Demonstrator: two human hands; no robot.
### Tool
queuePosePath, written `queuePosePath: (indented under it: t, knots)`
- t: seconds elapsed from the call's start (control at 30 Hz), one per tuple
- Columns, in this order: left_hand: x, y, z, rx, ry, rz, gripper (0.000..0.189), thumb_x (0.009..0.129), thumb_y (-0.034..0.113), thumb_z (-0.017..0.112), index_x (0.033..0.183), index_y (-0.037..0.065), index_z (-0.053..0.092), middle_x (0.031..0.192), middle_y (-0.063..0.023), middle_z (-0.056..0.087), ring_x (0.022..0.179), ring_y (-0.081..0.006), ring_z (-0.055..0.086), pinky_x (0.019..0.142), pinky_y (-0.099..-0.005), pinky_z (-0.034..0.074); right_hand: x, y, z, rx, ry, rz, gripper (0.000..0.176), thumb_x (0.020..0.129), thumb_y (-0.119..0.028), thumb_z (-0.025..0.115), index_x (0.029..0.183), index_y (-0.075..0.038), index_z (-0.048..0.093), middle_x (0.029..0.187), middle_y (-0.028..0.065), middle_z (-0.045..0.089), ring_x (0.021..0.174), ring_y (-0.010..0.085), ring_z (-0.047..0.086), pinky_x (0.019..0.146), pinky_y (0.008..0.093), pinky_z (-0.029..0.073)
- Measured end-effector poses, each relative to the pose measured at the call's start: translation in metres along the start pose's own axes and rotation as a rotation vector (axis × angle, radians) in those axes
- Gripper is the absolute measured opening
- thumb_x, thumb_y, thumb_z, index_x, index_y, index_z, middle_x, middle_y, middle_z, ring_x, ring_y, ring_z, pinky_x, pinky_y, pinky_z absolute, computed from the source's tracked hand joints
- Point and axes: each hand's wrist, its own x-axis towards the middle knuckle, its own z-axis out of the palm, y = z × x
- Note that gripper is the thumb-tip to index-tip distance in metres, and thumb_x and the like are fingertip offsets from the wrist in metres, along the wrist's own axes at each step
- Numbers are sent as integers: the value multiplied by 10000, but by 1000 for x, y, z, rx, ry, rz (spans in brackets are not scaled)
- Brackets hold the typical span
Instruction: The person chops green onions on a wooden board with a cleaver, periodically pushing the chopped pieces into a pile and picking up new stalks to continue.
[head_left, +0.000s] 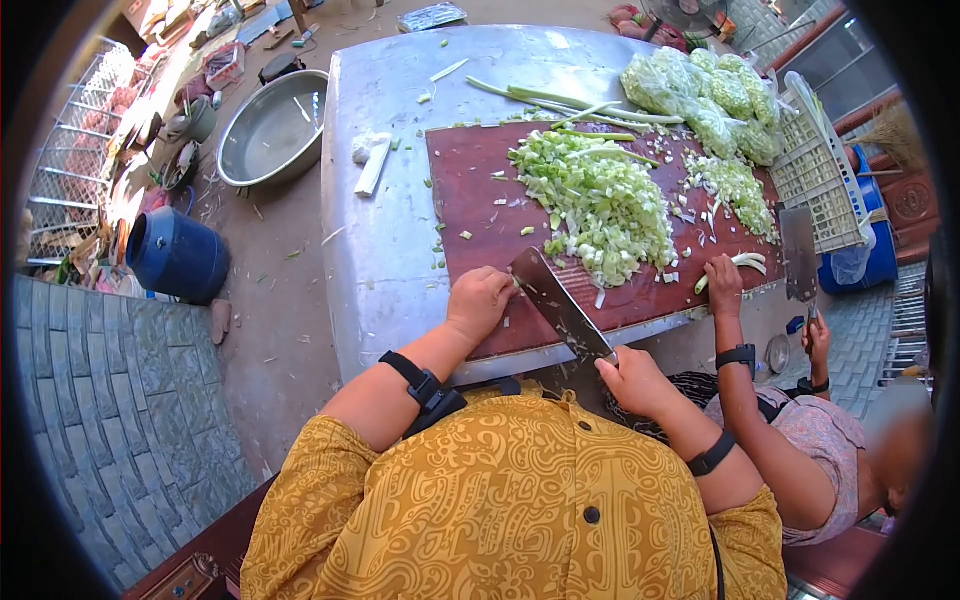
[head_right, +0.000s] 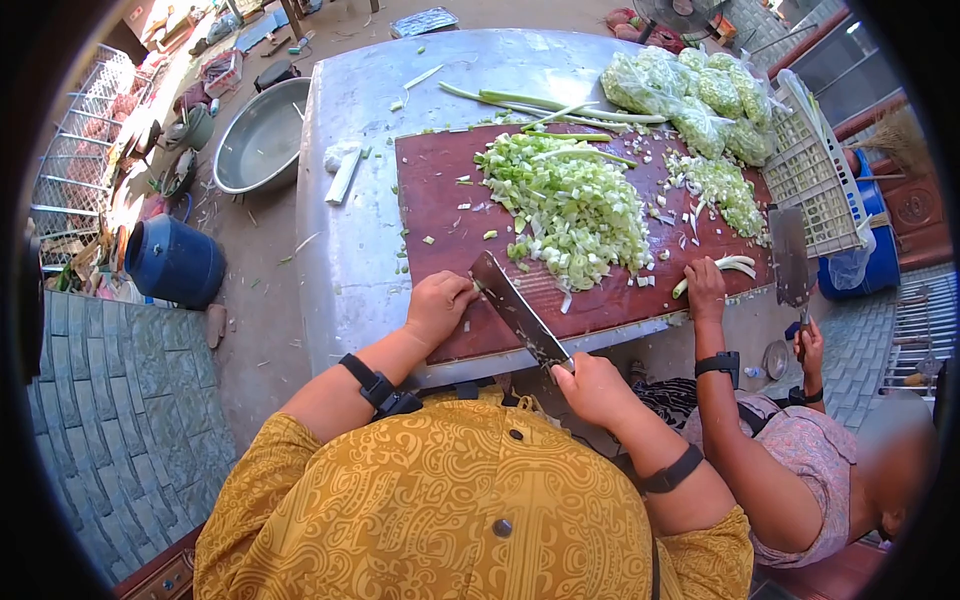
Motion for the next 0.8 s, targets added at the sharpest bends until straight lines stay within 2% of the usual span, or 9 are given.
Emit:
queuePosePath:
  t: [0.17, 0.27, 0.37, 0.47, 0.57, 0.6, 0.67, 0.73, 0.8]
  knots:
    - [-1, -1, -1, -39, 2, 19, 98, 726, 115, 727, 755, 48, 661, 759, -83, 633, 723, -280, 615, 662, -369, 503, 16, -3, 4, -14, -2, -11, 405, 911, -328, 555, 823, 66, 554, 790, 307, 616, 799, 480, 594, 706, 525, 470]
    - [-2, -1, -2, -62, -20, 41, 88, 739, 128, 701, 749, 60, 647, 748, -87, 607, 742, -297, 595, 680, -406, 482, 38, -5, 17, -21, 100, -38, 402, 908, -330, 557, 835, 65, 566, 773, 309, 613, 806, 491, 588, 704, 525, 473]
    - [-2, 2, -6, -64, -44, 42, 82, 739, 124, 698, 753, 61, 648, 746, -84, 596, 741, -293, 587, 680, -403, 476, 59, -6, 31, 30, 226, -126, 389, 911, -319, 561, 848, 65, 565, 717, 278, 617, 684, 442, 624, 628, 491, 495]
    - [-1, 5, -8, -82, -62, 28, 82, 738, 121, 696, 744, 58, 644, 734, -86, 593, 725, -292, 586, 668, -399, 476, 67, -12, 28, 442, 88, 66, 373, 919, -305, 561, 849, 61, 558, 653, 217, 616, 523, 340, 627, 529, 431, 498]
    - [-1, 5, -11, -89, -119, 7, 117, 726, 136, 710, 799, 68, 649, 777, -81, 597, 767, -285, 581, 694, -395, 474, 69, -6, 18, 549, 204, 78, 363, 926, -300, 558, 842, 53, 546, 620, 162, 603, 443, 250, 604, 469, 385, 484]
    - [-2, 5, -13, -68, -147, 24, 170, 713, 147, 730, 843, 72, 652, 801, -80, 600, 785, -283, 580, 710, -392, 474, 72, 4, 17, 553, 232, 74, 338, 927, -292, 553, 844, 36, 552, 588, 121, 585, 430, 222, 584, 449, 362, 467]
    - [2, 13, -27, -31, -200, 61, 285, 687, 170, 771, 933, 80, 658, 848, -76, 606, 822, -277, 577, 743, -385, 474, 67, 20, 8, 671, 242, 80, 320, 927, -281, 549, 840, 27, 553, 569, 94, 564, 414, 193, 559, 431, 344, 449]
    - [2, 25, -44, 137, -282, 130, 370, 682, 254, 774, 1001, 115, 650, 859, -69, 591, 848, -270, 563, 757, -376, 464, 54, 19, -5, 804, 268, 59, 281, 934, -254, 536, 847, 13, 555, 543, 38, 518, 391, 134, 500, 404, 305, 414]
    - [-5, 26, -51, 294, -354, 169, 424, 707, 338, 751, 1071, 147, 645, 841, -61, 582, 846, -259, 564, 758, -375, 457, 34, 20, -14, 872, 275, 69, 270, 939, -245, 531, 860, 12, 552, 543, 28, 507, 393, 122, 489, 403, 293, 411]
